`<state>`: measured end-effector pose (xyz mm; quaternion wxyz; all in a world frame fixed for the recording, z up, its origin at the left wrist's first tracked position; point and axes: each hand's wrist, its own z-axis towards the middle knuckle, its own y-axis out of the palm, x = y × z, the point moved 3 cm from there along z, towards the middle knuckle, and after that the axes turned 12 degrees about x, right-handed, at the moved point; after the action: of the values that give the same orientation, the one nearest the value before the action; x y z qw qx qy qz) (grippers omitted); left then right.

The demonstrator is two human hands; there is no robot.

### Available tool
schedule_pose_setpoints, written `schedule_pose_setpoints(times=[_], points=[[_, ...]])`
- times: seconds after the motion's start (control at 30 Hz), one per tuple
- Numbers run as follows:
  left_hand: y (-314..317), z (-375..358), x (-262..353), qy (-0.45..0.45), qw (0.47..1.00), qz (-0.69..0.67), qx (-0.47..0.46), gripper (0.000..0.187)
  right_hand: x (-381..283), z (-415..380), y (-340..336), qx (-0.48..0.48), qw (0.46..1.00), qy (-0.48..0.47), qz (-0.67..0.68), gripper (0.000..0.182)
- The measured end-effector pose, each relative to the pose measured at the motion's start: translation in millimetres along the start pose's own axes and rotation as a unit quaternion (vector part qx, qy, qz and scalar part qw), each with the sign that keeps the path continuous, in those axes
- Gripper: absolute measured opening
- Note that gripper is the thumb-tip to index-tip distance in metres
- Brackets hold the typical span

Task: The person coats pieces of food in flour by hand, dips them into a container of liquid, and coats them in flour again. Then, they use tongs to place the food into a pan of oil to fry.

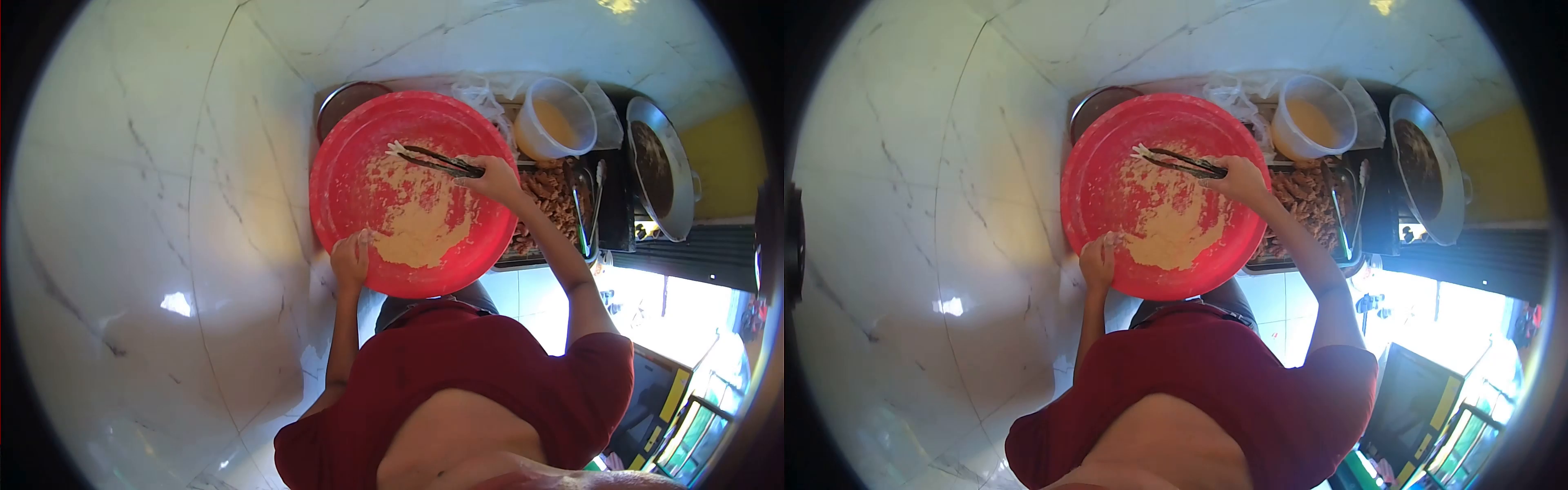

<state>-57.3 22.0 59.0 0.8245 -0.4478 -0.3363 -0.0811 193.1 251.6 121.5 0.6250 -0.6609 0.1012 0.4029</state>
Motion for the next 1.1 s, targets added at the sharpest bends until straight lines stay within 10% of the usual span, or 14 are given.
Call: schedule_pose_setpoints(times=[0.33,0.5,0.9,1.1], points=[[61.4,25.3,33.0,-0.218,0.934,-0.267,-0.093,0.033,82.1,18.6,-197.9,0.205,0.969,0.067,-0.119,0.05],[121.8,45.3,107.5,-0.148,0.92,-0.324,-0.166,0.032,98.7,19.2,-240.4,0.175,0.966,0.11,-0.156,0.052],[68.2,7.7,94.9,-0.135,0.973,-0.165,-0.089,0.028,24.6,12.3,-73.9,-0.128,0.982,-0.028,-0.136,0.054],[24.0,-28.4,41.1,-0.077,0.997,0.006,0.004,0.024,44.5,-8.0,32.5,-0.11,0.973,0.04,-0.2,0.046]])
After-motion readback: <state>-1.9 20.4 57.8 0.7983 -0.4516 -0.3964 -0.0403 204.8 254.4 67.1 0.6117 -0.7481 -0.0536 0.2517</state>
